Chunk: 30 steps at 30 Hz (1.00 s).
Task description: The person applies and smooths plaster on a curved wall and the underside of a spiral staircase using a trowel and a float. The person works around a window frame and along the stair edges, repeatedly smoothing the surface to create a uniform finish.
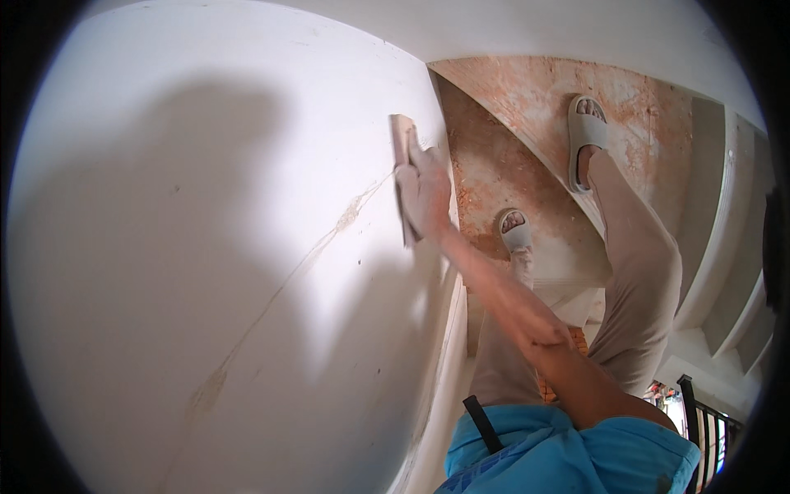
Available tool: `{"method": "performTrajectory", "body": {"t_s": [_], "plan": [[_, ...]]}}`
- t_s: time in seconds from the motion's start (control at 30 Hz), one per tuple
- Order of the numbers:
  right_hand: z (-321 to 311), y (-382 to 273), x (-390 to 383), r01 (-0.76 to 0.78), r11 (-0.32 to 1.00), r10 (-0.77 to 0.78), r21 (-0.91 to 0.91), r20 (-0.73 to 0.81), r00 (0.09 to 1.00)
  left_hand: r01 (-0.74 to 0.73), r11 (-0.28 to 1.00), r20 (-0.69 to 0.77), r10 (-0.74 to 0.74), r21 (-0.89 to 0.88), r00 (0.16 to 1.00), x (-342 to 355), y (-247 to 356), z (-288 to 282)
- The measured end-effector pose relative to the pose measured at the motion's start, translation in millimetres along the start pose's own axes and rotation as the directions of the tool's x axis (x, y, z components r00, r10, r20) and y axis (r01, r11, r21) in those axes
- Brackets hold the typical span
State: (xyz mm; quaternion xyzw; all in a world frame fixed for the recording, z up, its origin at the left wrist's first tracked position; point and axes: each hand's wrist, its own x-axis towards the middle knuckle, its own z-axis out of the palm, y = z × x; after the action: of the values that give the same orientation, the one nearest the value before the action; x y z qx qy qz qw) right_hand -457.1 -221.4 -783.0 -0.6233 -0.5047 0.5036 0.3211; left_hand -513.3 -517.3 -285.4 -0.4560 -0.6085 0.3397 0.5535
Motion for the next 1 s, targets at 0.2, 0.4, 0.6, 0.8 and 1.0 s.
{"method": "performTrajectory", "body": {"t_s": [0.2,0.4,0.6,0.8,1.0], "plan": [[-54.0,-136.0,-73.3,0.529,0.804,-0.533,0.270,-0.065,0.844,0.005,0.999,0.010,-0.005,-0.036,1.000,-11.5,-7.5,6.4],[5.4,27.2,-48.8,-0.155,0.986,0.158,-0.055,0.058,0.986,-0.014,0.999,-0.015,0.014,-0.047,1.000,-14.3,-0.9,7.5],[32.3,100.4,-35.0,-0.464,0.882,0.470,-0.085,0.085,0.879,-0.056,0.994,-0.046,0.052,-0.099,0.998,-10.0,5.2,29.4],[-0.3,-6.0,-26.6,-0.188,0.977,0.184,0.099,0.045,0.982,-0.069,0.992,0.001,0.069,-0.103,0.998,-17.8,9.5,26.2],[38.5,162.7,-58.8,-0.613,0.771,0.637,-0.172,0.228,0.737,-0.058,0.991,-0.019,0.056,-0.121,0.998,-19.6,22.3,32.1]]}}
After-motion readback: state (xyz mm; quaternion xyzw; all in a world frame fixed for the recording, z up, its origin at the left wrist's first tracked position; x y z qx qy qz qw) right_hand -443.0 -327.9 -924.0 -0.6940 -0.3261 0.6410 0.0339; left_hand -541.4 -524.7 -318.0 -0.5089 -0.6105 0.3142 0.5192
